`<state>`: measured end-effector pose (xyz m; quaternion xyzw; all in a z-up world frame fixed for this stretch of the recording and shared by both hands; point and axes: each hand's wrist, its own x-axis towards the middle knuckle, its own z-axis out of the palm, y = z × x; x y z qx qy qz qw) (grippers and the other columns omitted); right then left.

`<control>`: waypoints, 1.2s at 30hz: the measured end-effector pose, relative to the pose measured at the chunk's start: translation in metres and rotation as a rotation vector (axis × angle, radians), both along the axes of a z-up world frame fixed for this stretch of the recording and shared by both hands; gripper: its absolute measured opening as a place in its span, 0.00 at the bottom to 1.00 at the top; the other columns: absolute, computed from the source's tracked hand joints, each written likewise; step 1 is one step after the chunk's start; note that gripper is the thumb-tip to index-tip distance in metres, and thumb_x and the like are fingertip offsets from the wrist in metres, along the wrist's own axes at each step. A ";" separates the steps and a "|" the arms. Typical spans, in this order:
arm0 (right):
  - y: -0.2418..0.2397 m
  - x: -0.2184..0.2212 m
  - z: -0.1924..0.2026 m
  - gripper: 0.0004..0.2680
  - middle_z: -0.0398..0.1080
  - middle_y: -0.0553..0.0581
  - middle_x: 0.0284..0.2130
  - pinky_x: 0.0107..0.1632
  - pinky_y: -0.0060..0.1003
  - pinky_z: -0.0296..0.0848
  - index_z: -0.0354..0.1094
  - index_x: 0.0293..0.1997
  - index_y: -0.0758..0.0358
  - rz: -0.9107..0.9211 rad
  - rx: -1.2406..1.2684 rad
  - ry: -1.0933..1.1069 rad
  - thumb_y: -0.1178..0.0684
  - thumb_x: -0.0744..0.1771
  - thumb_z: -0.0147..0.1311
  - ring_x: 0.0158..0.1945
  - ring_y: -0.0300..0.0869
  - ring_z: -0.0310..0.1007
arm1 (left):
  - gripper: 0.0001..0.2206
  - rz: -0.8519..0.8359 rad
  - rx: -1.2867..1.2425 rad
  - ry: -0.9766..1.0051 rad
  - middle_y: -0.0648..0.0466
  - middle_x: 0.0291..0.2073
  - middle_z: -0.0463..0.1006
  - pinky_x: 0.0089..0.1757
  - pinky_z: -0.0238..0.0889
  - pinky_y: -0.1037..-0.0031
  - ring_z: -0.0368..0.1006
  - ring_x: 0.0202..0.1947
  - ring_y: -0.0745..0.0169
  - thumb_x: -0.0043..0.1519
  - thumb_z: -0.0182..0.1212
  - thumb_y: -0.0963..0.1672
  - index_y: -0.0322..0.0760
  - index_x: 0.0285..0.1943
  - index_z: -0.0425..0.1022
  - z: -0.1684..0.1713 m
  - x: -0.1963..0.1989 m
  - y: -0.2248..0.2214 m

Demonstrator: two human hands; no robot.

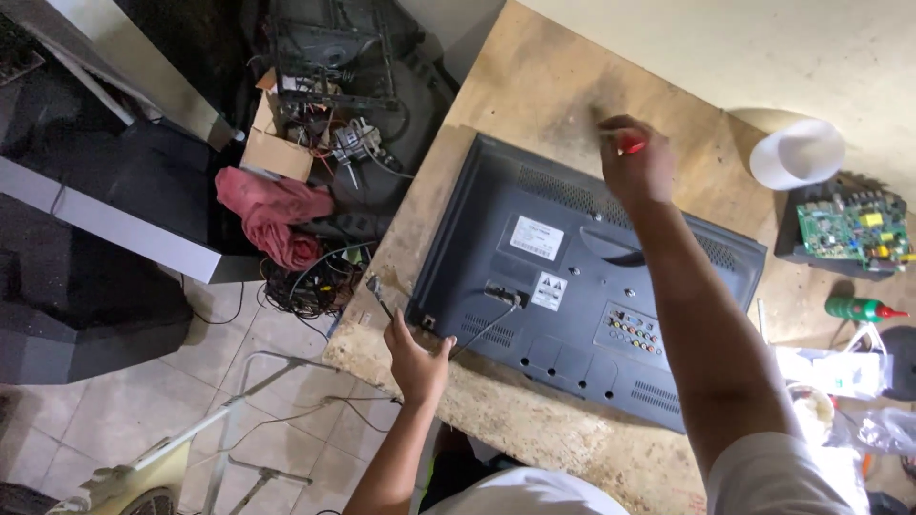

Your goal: Removing screws from the back panel of a television using an electric screwdriver on a repair bench.

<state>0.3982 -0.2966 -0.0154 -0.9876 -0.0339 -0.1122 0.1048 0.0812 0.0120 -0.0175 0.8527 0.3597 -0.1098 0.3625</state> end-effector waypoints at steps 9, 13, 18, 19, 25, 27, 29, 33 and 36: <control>-0.024 -0.128 0.045 0.03 0.77 0.52 0.31 0.47 0.52 0.75 0.78 0.40 0.38 -0.207 0.336 0.012 0.42 0.68 0.58 0.39 0.55 0.79 | 0.43 -0.007 -0.118 -0.066 0.39 0.69 0.56 0.51 0.73 0.44 0.72 0.61 0.42 0.56 0.69 0.51 0.35 0.79 0.52 0.017 -0.019 -0.007; 0.007 -0.197 0.082 0.05 0.78 0.67 0.36 0.51 0.46 0.79 0.76 0.40 0.69 0.008 0.882 0.320 0.61 0.63 0.64 0.43 0.54 0.80 | 0.35 -0.088 -0.137 -0.063 0.38 0.68 0.55 0.52 0.74 0.45 0.69 0.63 0.39 0.64 0.61 0.49 0.34 0.78 0.52 0.024 -0.041 -0.011; 0.017 -0.197 0.058 0.08 0.73 0.53 0.18 0.29 0.38 0.72 0.71 0.25 0.52 0.250 0.419 0.088 0.52 0.66 0.56 0.23 0.48 0.76 | 0.29 -0.170 -0.168 -0.132 0.37 0.68 0.58 0.55 0.70 0.41 0.67 0.64 0.36 0.67 0.58 0.46 0.33 0.77 0.56 0.013 -0.059 -0.024; 0.025 -0.191 0.070 0.05 0.75 0.57 0.23 0.31 0.40 0.74 0.73 0.28 0.57 0.418 0.516 0.000 0.55 0.66 0.58 0.27 0.52 0.78 | 0.29 -0.207 -0.132 -0.147 0.40 0.66 0.61 0.53 0.73 0.45 0.71 0.61 0.38 0.66 0.59 0.47 0.36 0.76 0.58 0.014 -0.059 -0.026; 0.090 -0.183 0.039 0.05 0.79 0.53 0.30 0.42 0.47 0.79 0.76 0.41 0.50 0.474 0.469 0.334 0.49 0.65 0.59 0.32 0.53 0.80 | 0.34 -0.120 -0.088 -0.178 0.42 0.63 0.62 0.43 0.80 0.58 0.78 0.50 0.45 0.63 0.62 0.45 0.33 0.77 0.52 0.000 -0.072 -0.040; 0.094 -0.184 0.034 0.08 0.79 0.50 0.31 0.40 0.49 0.78 0.76 0.45 0.46 0.402 0.555 0.160 0.50 0.63 0.60 0.34 0.55 0.79 | 0.34 -0.063 -0.117 -0.168 0.42 0.63 0.61 0.43 0.80 0.59 0.77 0.51 0.45 0.63 0.62 0.44 0.33 0.78 0.51 0.006 -0.079 -0.045; 0.097 -0.187 0.051 0.07 0.79 0.52 0.34 0.42 0.46 0.78 0.77 0.45 0.47 0.355 0.793 0.158 0.49 0.64 0.61 0.36 0.55 0.80 | 0.36 -0.055 -0.113 -0.213 0.43 0.63 0.60 0.48 0.76 0.48 0.70 0.60 0.35 0.62 0.64 0.44 0.34 0.78 0.50 0.011 -0.082 -0.048; 0.083 -0.209 0.065 0.07 0.79 0.61 0.30 0.43 0.56 0.78 0.77 0.39 0.54 0.360 0.450 0.548 0.50 0.62 0.59 0.34 0.61 0.80 | 0.32 -0.109 -0.151 -0.192 0.44 0.62 0.61 0.53 0.72 0.49 0.67 0.63 0.39 0.64 0.63 0.45 0.38 0.77 0.54 0.009 -0.082 -0.047; 0.060 -0.209 0.052 0.04 0.75 0.45 0.36 0.37 0.40 0.78 0.75 0.43 0.40 0.333 0.296 -0.065 0.47 0.68 0.55 0.35 0.47 0.79 | 0.25 -0.142 -0.156 -0.151 0.45 0.62 0.64 0.53 0.73 0.54 0.72 0.60 0.40 0.64 0.63 0.48 0.43 0.70 0.68 0.000 -0.066 -0.050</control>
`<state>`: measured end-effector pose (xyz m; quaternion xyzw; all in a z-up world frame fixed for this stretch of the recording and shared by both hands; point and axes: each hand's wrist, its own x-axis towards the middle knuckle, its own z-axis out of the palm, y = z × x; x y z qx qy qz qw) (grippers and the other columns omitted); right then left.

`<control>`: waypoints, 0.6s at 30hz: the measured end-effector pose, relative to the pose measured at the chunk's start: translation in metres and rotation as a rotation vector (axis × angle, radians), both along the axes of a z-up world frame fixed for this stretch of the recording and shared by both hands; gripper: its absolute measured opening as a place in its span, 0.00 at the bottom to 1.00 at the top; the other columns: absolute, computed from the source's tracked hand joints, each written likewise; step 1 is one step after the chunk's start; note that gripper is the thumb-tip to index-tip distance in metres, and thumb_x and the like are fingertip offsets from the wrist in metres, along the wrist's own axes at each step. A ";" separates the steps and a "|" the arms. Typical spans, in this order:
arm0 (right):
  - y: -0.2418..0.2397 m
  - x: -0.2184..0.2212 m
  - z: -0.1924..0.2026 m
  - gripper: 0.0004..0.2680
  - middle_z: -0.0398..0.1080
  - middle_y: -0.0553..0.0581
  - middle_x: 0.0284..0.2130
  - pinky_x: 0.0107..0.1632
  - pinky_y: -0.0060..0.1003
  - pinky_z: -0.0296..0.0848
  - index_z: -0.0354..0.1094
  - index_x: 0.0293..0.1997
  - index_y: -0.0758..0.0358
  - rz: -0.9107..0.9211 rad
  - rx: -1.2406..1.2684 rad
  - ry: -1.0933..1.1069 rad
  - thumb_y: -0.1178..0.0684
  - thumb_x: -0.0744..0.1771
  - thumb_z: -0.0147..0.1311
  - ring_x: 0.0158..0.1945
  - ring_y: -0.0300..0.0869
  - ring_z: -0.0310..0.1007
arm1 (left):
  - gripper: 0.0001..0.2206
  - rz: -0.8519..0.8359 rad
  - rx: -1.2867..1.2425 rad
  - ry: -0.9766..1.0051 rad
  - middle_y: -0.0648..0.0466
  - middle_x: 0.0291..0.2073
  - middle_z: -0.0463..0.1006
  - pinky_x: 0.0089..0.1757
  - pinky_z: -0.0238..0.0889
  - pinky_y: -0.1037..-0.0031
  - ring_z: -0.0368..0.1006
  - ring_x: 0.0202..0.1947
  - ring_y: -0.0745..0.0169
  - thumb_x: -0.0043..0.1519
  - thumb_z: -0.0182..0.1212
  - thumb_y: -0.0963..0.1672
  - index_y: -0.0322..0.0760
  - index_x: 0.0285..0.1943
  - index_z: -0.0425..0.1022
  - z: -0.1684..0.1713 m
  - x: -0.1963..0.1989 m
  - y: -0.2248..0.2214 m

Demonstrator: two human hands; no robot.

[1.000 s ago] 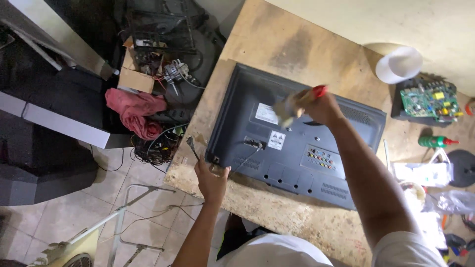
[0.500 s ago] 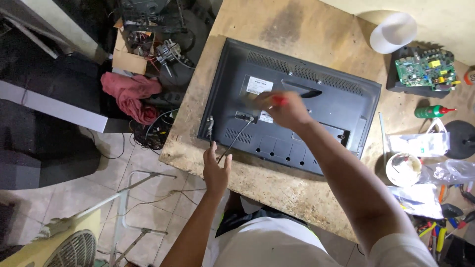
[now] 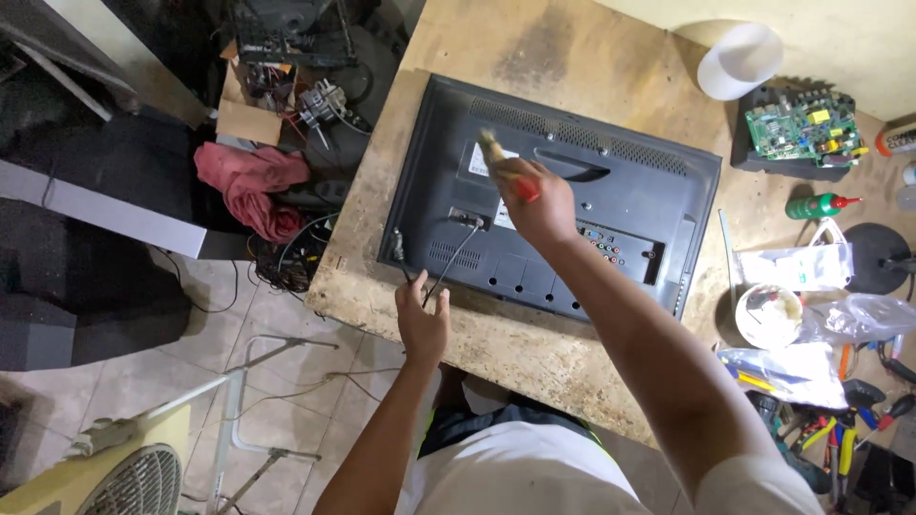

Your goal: Removing screws from the back panel of a television using an electric screwdriver on a repair bench.

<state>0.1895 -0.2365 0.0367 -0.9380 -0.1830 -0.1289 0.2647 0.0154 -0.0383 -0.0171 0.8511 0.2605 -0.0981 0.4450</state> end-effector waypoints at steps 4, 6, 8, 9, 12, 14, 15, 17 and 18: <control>-0.004 -0.043 0.023 0.06 0.75 0.64 0.33 0.42 0.52 0.79 0.73 0.45 0.53 -0.189 0.188 0.562 0.51 0.66 0.54 0.37 0.60 0.79 | 0.24 -0.055 0.082 -0.170 0.38 0.61 0.66 0.51 0.73 0.55 0.74 0.58 0.40 0.65 0.61 0.46 0.38 0.71 0.67 0.017 0.037 -0.011; -0.012 -0.054 0.032 0.08 0.76 0.73 0.39 0.47 0.57 0.80 0.73 0.46 0.65 -0.149 0.307 0.857 0.56 0.66 0.52 0.45 0.66 0.79 | 0.24 -0.101 0.078 -0.167 0.38 0.62 0.65 0.53 0.71 0.52 0.73 0.59 0.37 0.65 0.60 0.45 0.37 0.72 0.66 0.027 0.062 -0.020; -0.026 -0.051 0.038 0.08 0.77 0.72 0.39 0.46 0.56 0.80 0.75 0.48 0.65 -0.096 0.248 0.869 0.56 0.67 0.54 0.42 0.64 0.80 | 0.22 -0.312 0.219 -0.150 0.40 0.59 0.69 0.54 0.71 0.57 0.72 0.60 0.43 0.67 0.61 0.47 0.35 0.69 0.69 0.032 0.087 -0.029; -0.028 -0.051 0.038 0.08 0.77 0.72 0.39 0.46 0.56 0.80 0.75 0.48 0.65 -0.099 0.251 0.862 0.56 0.67 0.54 0.42 0.64 0.80 | 0.22 -0.316 0.220 -0.157 0.40 0.59 0.69 0.54 0.71 0.57 0.72 0.60 0.43 0.67 0.61 0.47 0.35 0.69 0.69 0.013 0.098 -0.033; -0.026 -0.057 0.021 0.09 0.78 0.68 0.34 0.40 0.53 0.80 0.74 0.50 0.55 -0.181 0.136 0.721 0.54 0.66 0.56 0.35 0.63 0.80 | 0.18 -0.551 0.503 -0.148 0.53 0.49 0.75 0.48 0.73 0.70 0.75 0.52 0.59 0.67 0.60 0.53 0.43 0.60 0.77 -0.050 0.123 -0.040; -0.020 -0.058 -0.010 0.11 0.79 0.67 0.33 0.43 0.59 0.78 0.73 0.51 0.46 -0.105 0.106 0.734 0.48 0.65 0.53 0.37 0.65 0.79 | 0.11 -0.601 0.652 -0.201 0.56 0.40 0.76 0.42 0.75 0.72 0.76 0.46 0.61 0.65 0.61 0.51 0.45 0.48 0.79 -0.095 0.135 -0.043; -0.022 -0.057 -0.008 0.11 0.79 0.67 0.33 0.43 0.59 0.78 0.73 0.51 0.46 -0.114 0.108 0.731 0.48 0.65 0.53 0.37 0.65 0.79 | 0.11 -0.609 0.651 -0.207 0.56 0.40 0.76 0.42 0.75 0.72 0.76 0.46 0.61 0.65 0.61 0.51 0.45 0.48 0.79 -0.095 0.137 -0.042; -0.027 -0.057 -0.005 0.09 0.79 0.60 0.29 0.41 0.49 0.81 0.75 0.48 0.46 -0.192 -0.019 0.680 0.48 0.66 0.53 0.32 0.55 0.82 | 0.14 -0.659 0.637 -0.161 0.54 0.40 0.76 0.33 0.77 0.72 0.80 0.35 0.62 0.71 0.50 0.51 0.42 0.50 0.78 -0.095 0.138 -0.039; -0.021 -0.057 0.006 0.09 0.79 0.60 0.29 0.41 0.49 0.81 0.75 0.48 0.46 -0.199 -0.013 0.680 0.48 0.66 0.53 0.32 0.55 0.82 | 0.14 -0.666 0.640 -0.162 0.54 0.40 0.76 0.33 0.77 0.72 0.80 0.35 0.62 0.71 0.50 0.51 0.42 0.50 0.78 -0.091 0.136 -0.040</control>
